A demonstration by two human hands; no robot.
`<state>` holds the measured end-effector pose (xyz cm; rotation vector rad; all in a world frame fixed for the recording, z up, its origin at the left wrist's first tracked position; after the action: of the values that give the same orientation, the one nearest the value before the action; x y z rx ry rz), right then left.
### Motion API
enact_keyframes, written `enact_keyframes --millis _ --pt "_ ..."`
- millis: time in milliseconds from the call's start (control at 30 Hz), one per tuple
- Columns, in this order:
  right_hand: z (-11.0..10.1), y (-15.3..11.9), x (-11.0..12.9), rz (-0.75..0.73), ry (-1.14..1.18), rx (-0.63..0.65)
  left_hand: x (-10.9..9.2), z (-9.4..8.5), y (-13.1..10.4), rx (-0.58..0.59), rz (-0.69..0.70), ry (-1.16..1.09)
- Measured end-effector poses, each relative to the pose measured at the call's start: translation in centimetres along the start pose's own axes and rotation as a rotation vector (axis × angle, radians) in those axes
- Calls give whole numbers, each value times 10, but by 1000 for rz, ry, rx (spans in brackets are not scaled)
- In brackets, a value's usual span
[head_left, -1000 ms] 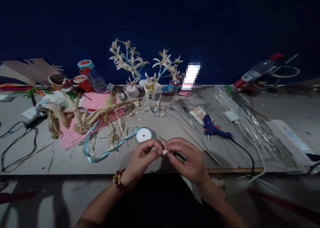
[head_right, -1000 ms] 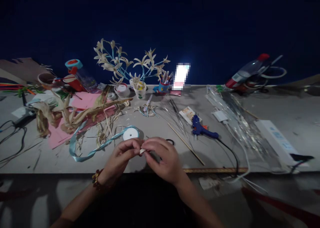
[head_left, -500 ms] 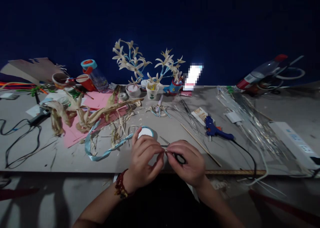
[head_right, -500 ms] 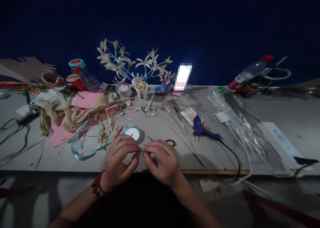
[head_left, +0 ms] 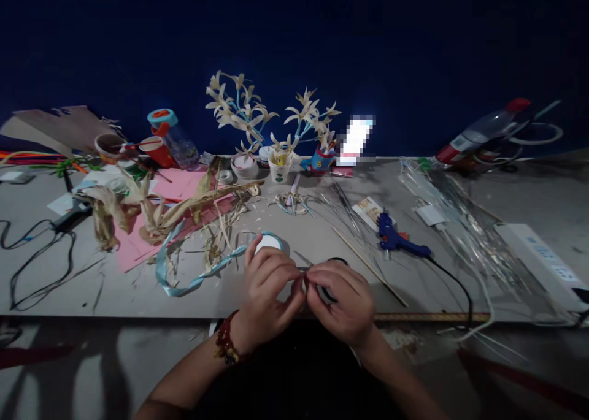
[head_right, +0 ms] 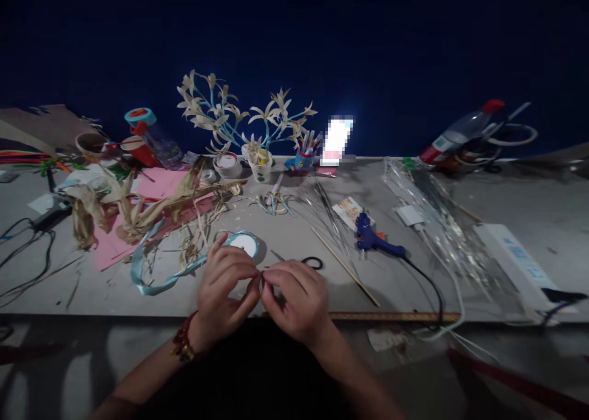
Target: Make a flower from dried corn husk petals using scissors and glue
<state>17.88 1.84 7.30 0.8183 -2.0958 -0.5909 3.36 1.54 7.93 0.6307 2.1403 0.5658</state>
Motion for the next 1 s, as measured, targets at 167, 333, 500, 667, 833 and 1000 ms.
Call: enact_keyframes --millis 167,333,500,667,833,1000 --pt "2 -1 -1 41 54 -45 5 3 -3 -31 -16 6" --pt "-5 -6 -9 112 54 -131 21 -6 -10 -117 -75 96" --pt "-6 -2 -9 88 55 -103 13 -3 -3 32 -60 -21" --pt "-3 0 -5 89 68 -90 3 5 7 51 -26 -30" --pt "-3 -4 -7 91 62 -102 11 6 1 -10 -67 -14" --pt "-4 -8 -15 200 77 -161 17 -2 -3 -41 -104 8"
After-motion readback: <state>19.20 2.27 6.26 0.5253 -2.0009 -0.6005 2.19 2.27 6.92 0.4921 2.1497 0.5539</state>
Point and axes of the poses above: each hand's wrist, its own y-axis towards the middle knuckle, its own z-axis out of the palm, x = y × z, the point moved 5 cm from there along y, towards the middle knuckle, and after that the axes turned 6 degrees about x, right-handed, at the moved point
